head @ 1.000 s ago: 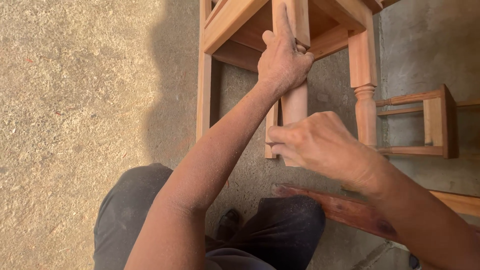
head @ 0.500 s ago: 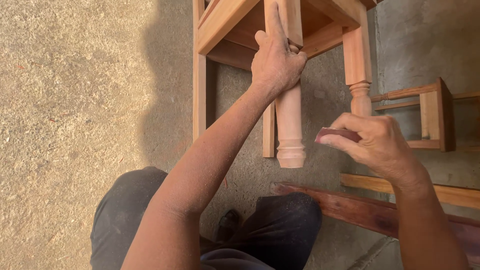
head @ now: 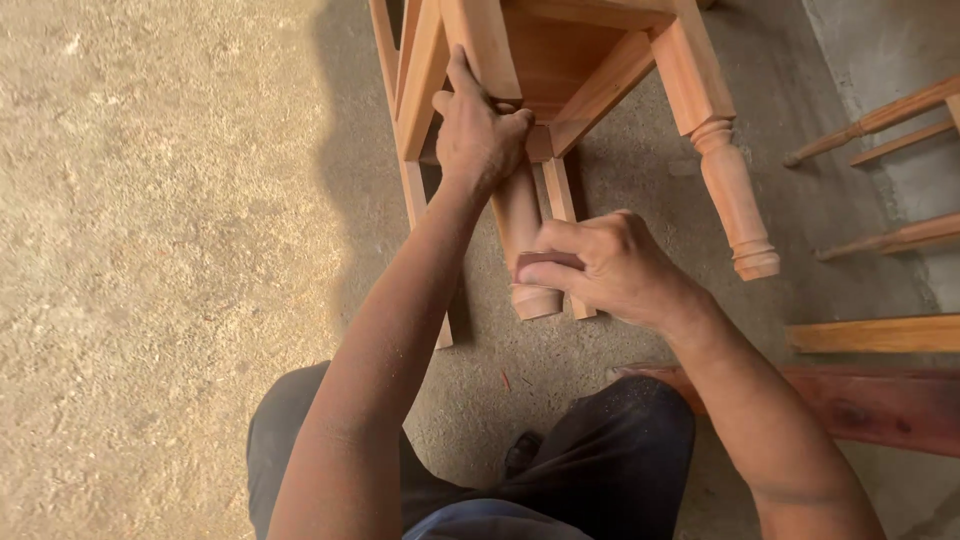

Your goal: Sanding the legs of a wooden chair with sandpaper.

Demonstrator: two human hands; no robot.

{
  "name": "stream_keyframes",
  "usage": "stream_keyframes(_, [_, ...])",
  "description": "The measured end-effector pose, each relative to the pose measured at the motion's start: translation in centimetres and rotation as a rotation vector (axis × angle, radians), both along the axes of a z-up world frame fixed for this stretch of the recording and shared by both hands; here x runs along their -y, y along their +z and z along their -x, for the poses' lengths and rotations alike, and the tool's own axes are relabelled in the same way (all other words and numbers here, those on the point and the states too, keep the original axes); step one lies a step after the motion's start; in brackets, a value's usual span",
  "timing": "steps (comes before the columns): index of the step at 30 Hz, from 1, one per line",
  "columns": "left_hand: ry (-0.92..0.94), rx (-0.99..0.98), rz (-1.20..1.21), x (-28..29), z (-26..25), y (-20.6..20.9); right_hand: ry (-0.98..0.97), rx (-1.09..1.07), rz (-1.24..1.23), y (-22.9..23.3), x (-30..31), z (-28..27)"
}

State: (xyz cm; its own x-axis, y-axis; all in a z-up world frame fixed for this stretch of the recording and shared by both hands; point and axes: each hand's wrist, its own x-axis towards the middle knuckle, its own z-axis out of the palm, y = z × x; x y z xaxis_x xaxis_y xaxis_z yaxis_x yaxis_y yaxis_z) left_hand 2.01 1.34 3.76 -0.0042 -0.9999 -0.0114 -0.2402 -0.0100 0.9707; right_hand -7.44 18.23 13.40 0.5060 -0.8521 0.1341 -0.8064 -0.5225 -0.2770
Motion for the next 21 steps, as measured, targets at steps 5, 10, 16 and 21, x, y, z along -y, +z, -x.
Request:
stream_keyframes(5, [0.014,0.342,0.169,0.9,-1.0,0.9,-0.001,0.134,0.007,-0.4,-1.4,1.9])
stream_keyframes(10, [-0.001,0.269,0.058,2.8,0.5,0.7,-0.158,0.375,-0.105,-2.4,-2.4,7.2])
stream_keyframes(16, [0.073,0.197,0.318,3.3,0.6,-1.2,0.175,0.132,0.178,-1.2,2.4,0.6])
stream_keyframes(21, [0.005,0.057,0.289,2.8,0.3,-1.1,0.386,-0.015,0.128,0.9,3.0,2.1])
